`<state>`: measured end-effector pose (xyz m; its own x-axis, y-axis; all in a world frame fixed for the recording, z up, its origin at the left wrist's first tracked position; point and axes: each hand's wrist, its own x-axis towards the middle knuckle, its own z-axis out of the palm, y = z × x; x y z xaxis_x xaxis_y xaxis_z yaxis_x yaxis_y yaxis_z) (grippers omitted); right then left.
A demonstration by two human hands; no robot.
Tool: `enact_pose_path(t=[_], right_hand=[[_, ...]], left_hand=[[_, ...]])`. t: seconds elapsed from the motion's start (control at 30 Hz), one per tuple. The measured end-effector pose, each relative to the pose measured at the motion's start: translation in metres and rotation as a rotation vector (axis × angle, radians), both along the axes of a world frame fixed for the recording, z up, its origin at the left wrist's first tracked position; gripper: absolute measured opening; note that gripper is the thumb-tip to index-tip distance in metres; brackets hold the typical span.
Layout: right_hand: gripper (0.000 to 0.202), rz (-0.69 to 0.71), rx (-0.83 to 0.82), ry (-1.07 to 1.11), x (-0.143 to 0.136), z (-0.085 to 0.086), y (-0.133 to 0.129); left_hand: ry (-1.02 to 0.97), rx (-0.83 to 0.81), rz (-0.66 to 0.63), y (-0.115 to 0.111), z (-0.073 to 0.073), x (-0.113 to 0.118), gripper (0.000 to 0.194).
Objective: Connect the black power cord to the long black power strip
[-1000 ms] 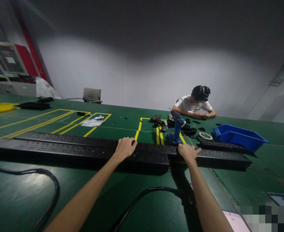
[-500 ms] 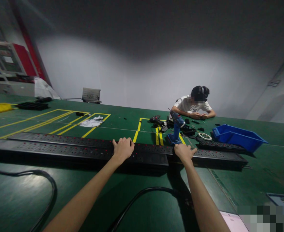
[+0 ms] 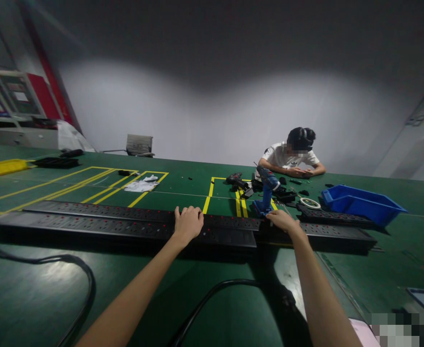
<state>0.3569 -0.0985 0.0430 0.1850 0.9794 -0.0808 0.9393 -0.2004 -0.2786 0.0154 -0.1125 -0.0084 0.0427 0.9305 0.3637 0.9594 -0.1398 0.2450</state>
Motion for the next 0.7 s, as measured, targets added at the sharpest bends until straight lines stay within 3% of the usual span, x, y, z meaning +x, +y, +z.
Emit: enact_pose_path(t=[0.13,0.23,0.3,0.43,0.5,0.63,0.7], right_hand=[[0.036,0.173,-0.017,0.043,-0.002,0.029,-0.019],[0.028,0.449,-0.19,0.03,-0.016,0.05,-0.044],[0.027,0.565,-0.342,0.035,-0.034,0.064,-0.062],[0.047,0.758,-0.342,-0.103,-0.088,0.079,-0.091],[0.048,0.806,-0.393,-0.2,-0.12,0.075,-0.101],[0.018,0.734,-0.717,-0.408,-0.177,0.047,-0.11],[0.016,0.747,-0.678,-0.509,-0.197,0.029,-0.111]], left_hand=[[-0.01,0.002,0.018,0.0,0.001,0.0,0.034],[-0.02,-0.001,0.026,0.0,0.001,0.001,0.033],[-0.021,-0.004,0.025,0.0,0.001,0.0,0.032],[-0.007,-0.026,0.022,0.001,0.0,0.0,0.032],[0.0,-0.031,0.023,0.001,0.0,0.0,0.032],[0.005,-0.024,0.023,0.001,0.0,-0.001,0.033],[0.005,-0.023,0.024,0.001,0.001,-0.001,0.034]])
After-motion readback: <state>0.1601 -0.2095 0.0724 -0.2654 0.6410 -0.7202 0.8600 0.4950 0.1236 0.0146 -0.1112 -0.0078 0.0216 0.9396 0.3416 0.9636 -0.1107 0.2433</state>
